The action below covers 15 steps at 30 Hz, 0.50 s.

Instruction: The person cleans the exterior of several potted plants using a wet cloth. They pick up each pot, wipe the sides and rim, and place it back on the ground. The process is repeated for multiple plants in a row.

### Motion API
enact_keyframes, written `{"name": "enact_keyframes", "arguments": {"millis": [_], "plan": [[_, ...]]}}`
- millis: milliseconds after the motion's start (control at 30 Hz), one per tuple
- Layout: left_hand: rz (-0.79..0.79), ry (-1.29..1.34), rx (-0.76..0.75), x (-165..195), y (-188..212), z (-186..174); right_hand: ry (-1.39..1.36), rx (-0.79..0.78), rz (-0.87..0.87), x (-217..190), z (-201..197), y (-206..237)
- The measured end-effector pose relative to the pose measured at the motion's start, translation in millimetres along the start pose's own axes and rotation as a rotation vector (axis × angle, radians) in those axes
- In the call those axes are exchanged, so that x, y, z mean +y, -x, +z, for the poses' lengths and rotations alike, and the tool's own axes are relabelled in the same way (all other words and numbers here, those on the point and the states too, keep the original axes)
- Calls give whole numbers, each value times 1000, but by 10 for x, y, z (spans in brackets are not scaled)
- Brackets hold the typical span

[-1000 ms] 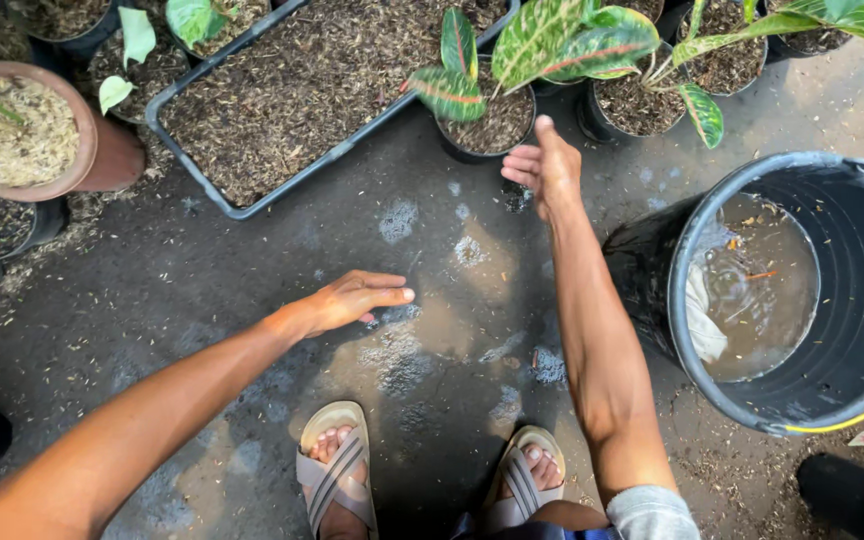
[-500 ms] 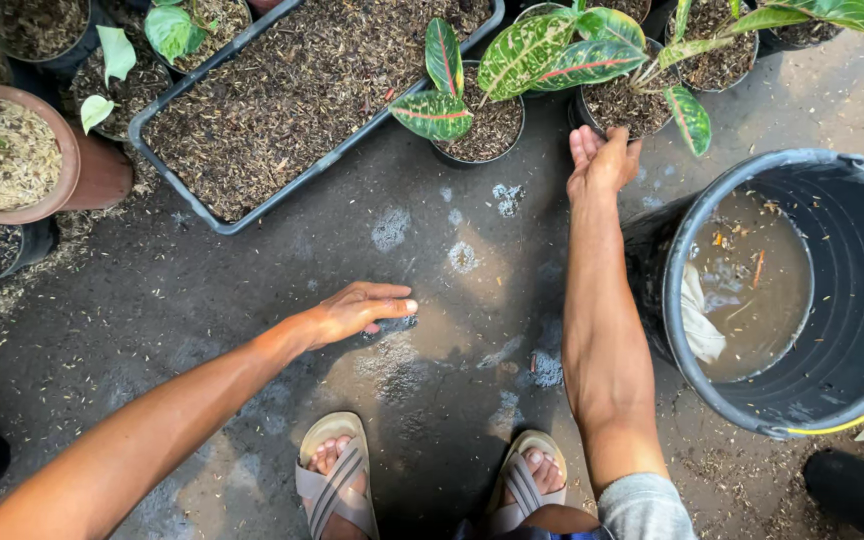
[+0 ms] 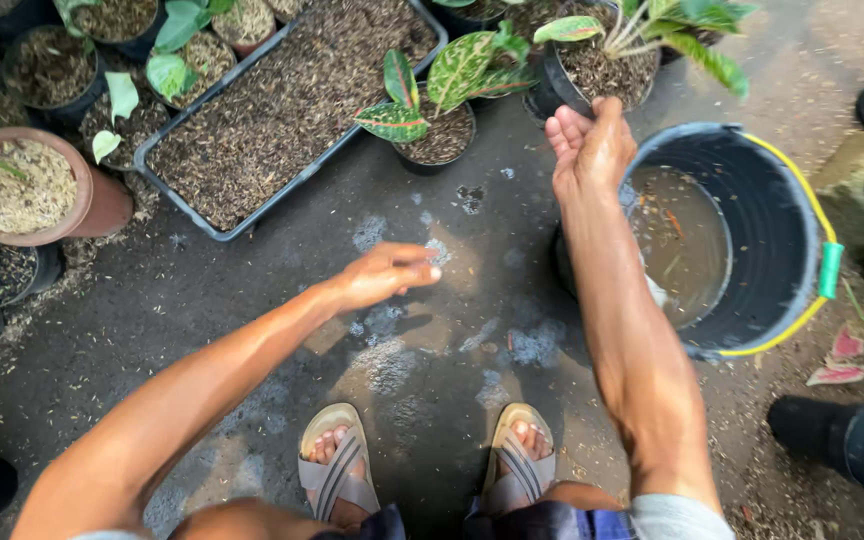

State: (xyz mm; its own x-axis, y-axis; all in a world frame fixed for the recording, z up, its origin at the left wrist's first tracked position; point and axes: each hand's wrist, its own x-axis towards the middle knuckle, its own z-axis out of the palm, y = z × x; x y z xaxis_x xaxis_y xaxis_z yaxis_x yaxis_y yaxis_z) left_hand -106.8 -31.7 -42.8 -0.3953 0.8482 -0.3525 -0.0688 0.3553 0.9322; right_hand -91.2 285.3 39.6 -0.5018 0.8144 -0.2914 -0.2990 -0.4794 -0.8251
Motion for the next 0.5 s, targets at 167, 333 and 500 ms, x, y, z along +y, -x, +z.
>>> {"name": "enact_keyframes", "arguments": {"millis": [167, 333, 500], "plan": [[157, 224, 216, 963, -525, -47, 105, -161, 69, -980, -169, 343], [153, 594, 24, 1937, -991, 333, 327, -290, 74, -1922, -594, 611], [223, 860, -215, 2183, -1245, 1006, 383, -370, 62, -2331, -1145, 695]]}}
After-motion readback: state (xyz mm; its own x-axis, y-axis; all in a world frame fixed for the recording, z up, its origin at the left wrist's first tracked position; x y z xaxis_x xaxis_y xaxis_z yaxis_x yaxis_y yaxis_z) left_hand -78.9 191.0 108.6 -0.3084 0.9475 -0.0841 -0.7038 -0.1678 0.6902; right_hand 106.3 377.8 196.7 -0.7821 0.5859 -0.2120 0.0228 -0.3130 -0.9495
